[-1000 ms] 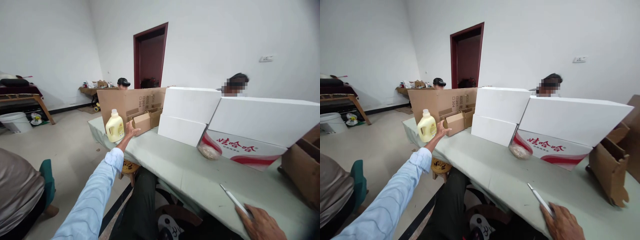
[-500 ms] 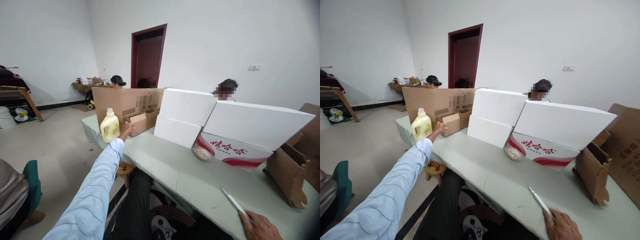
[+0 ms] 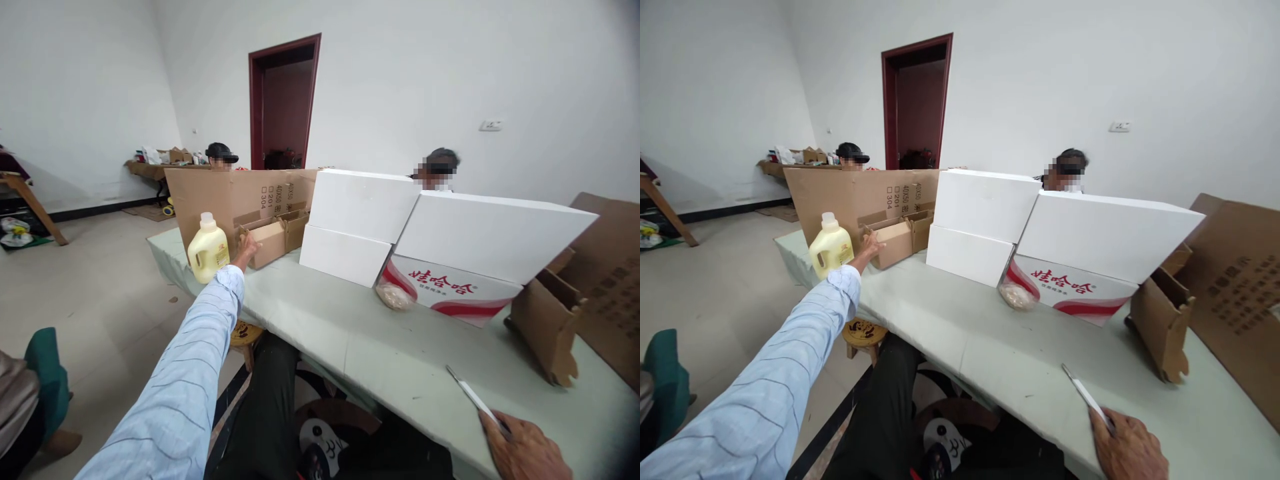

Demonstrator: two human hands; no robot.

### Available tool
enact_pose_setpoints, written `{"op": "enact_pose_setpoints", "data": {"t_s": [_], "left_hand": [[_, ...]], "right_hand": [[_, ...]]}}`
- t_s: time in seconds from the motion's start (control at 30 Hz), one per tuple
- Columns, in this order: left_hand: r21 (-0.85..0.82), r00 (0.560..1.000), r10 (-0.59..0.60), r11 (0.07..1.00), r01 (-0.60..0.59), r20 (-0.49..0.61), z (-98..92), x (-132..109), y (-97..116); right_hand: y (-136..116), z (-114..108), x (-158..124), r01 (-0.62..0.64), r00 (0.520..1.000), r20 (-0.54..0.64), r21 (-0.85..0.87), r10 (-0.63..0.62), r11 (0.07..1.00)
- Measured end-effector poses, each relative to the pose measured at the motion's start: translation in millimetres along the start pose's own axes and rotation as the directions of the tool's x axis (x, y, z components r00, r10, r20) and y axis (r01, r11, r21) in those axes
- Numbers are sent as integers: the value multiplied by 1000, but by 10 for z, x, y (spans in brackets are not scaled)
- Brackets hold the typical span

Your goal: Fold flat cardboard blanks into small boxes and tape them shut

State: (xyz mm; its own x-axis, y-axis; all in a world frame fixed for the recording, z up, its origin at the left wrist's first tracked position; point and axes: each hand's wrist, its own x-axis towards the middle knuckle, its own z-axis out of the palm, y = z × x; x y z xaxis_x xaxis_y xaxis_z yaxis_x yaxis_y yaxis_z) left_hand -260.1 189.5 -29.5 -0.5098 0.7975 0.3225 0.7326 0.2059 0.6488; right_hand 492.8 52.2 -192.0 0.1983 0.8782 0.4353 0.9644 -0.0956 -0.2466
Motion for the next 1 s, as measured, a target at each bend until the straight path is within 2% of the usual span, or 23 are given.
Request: {"op": "enact_pose_setpoints", "data": {"t_s": [0.1,0.3,0.57,0.77,0.9,1.0], "left_hand": [[91,998,-61,994,60,8,21,-27,33],[170,999,-52,984,53,-15,18,-149,112],[78,998,-20,997,25,-62,-280,-397,76],[-137,996,44,989,-54,-72,-420,-934,-4],[-304,997,75,949,-80,-31,-343,-1405,29],[-422,995,96,903,-77,26,-232,-1768,115]], "right_hand": [[-18,-13,-10,1,1000,10,3,-1,1000],[-52,-26,-19,-25,999,-34,36,26,999],[23,56,-10,-22,1000,-17,37,23,999],[2,84,-11,-10,1000,-10,36,11,999],[-55,36,-53,6,1000,-3,-17,-6,1000],[-192,-69,-80,37,996,-77,-56,-41,998]]}}
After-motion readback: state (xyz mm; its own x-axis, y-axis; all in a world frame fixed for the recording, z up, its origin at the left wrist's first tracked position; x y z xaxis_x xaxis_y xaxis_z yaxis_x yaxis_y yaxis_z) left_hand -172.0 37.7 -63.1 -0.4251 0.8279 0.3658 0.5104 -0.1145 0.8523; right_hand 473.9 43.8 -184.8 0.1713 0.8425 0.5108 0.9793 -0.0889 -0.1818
